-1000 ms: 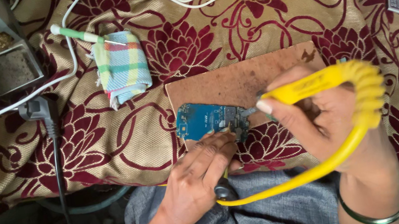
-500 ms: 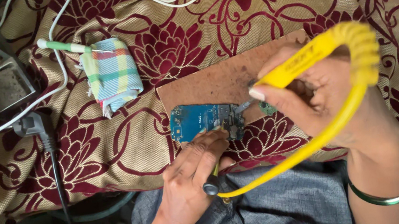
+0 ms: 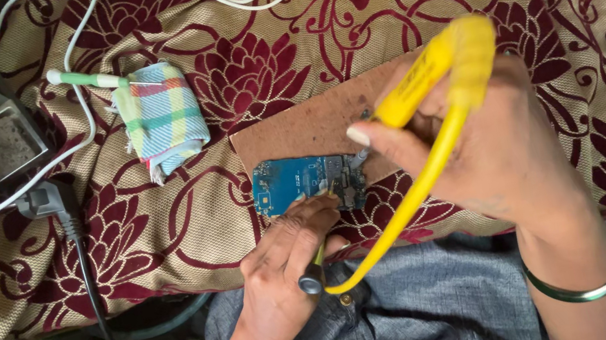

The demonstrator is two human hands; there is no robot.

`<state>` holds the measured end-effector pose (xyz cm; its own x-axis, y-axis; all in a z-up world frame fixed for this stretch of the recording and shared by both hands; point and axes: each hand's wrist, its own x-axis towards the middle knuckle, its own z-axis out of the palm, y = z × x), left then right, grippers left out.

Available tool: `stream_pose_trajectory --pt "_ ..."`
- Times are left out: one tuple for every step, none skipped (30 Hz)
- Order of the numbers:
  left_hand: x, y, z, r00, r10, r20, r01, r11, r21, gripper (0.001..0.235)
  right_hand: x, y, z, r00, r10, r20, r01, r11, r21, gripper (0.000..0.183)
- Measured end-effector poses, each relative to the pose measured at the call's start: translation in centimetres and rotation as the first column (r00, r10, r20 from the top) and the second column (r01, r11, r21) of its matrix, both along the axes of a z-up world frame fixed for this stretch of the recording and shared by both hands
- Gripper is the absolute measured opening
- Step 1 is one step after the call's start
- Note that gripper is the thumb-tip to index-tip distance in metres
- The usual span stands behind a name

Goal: The person uses a soldering iron and solder wire to reflow or attach components on a small blue circuit board. They hold the board with one hand and apply heat and solder with the other, working on specific points on the board throughout the clip.

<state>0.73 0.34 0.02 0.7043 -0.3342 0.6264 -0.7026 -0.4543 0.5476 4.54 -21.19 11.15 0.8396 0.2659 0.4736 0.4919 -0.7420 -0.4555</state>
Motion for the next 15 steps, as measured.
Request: stream_pose_trajectory --pt "0.0 0.0 0.0 1.000 -0.003 -0.003 0.003 1.000 0.000 0.030 -0.2 0.3 0.1 0.999 0.043 0.033 -0.043 0.999 0.001 0.025" --pt "0.0 0.0 0.1 1.000 -0.004 -0.005 0.004 1.000 0.001 0.031 -0.4 0.7 0.1 0.994 0.086 0.065 -0.087 0.996 0.001 0.024" --pt "0.0 0.1 0.2 1.000 -0.006 -0.008 0.006 1.000 0.003 0.032 -0.4 0.9 0.2 0.987 0.130 0.098 -0.130 0.991 -0.001 0.024" --pt "0.0 0.1 0.2 1.000 -0.009 -0.008 0.009 1.000 0.000 0.032 -0.4 1.2 0.2 0.992 0.095 0.078 -0.097 0.995 0.019 0.025" --pt "0.0 0.1 0.3 1.000 -0.012 -0.008 0.012 1.000 -0.003 0.032 -0.3 1.4 0.1 0.997 0.060 0.057 -0.062 0.997 0.038 0.026" --pt "0.1 0.2 0.3 1.000 -0.016 -0.009 0.016 1.000 -0.006 0.033 -0.3 1.5 0.0 0.999 0.026 0.036 -0.028 0.998 0.056 0.027" --pt "0.1 0.2 0.3 1.000 -0.016 -0.013 0.016 1.000 -0.015 0.032 -0.2 1.6 -0.1 0.998 -0.057 -0.036 0.060 0.993 0.100 0.027" --pt "0.2 0.2 0.3 1.000 -0.015 -0.017 0.015 1.000 -0.025 0.032 -0.1 1.6 -0.2 0.985 -0.133 -0.111 0.148 0.979 0.138 0.027" --pt "0.3 0.3 0.3 1.000 -0.014 -0.021 0.014 0.999 -0.034 0.032 -0.1 1.6 -0.3 0.961 -0.204 -0.188 0.236 0.957 0.169 0.028" --pt "0.3 0.3 0.4 1.000 -0.014 -0.015 0.013 1.000 -0.028 0.032 -0.2 1.6 -0.4 0.979 -0.159 -0.125 0.178 0.972 0.156 0.026" --pt "0.3 0.3 0.4 1.000 -0.013 -0.008 0.013 1.000 -0.022 0.032 -0.2 1.4 -0.4 0.992 -0.111 -0.063 0.119 0.983 0.140 0.024" --pt "0.3 0.3 0.3 1.000 -0.014 -0.002 0.014 1.000 -0.017 0.031 -0.4 1.2 -0.5 0.998 -0.063 -0.003 0.063 0.991 0.118 0.023" --pt "0.3 0.3 0.3 1.000 -0.005 -0.003 0.005 1.000 -0.016 0.031 -0.4 1.1 -0.7 0.999 -0.051 0.019 0.048 0.994 0.098 0.026" --pt "0.3 0.2 0.2 1.000 0.002 -0.004 -0.002 1.000 -0.018 0.030 -0.5 0.9 -0.8 0.998 -0.039 0.041 0.036 0.997 0.074 0.029" --pt "0.3 0.2 0.1 1.000 0.009 -0.006 -0.009 1.000 -0.020 0.030 -0.6 0.7 -0.9 0.998 -0.028 0.062 0.025 0.998 0.050 0.033"
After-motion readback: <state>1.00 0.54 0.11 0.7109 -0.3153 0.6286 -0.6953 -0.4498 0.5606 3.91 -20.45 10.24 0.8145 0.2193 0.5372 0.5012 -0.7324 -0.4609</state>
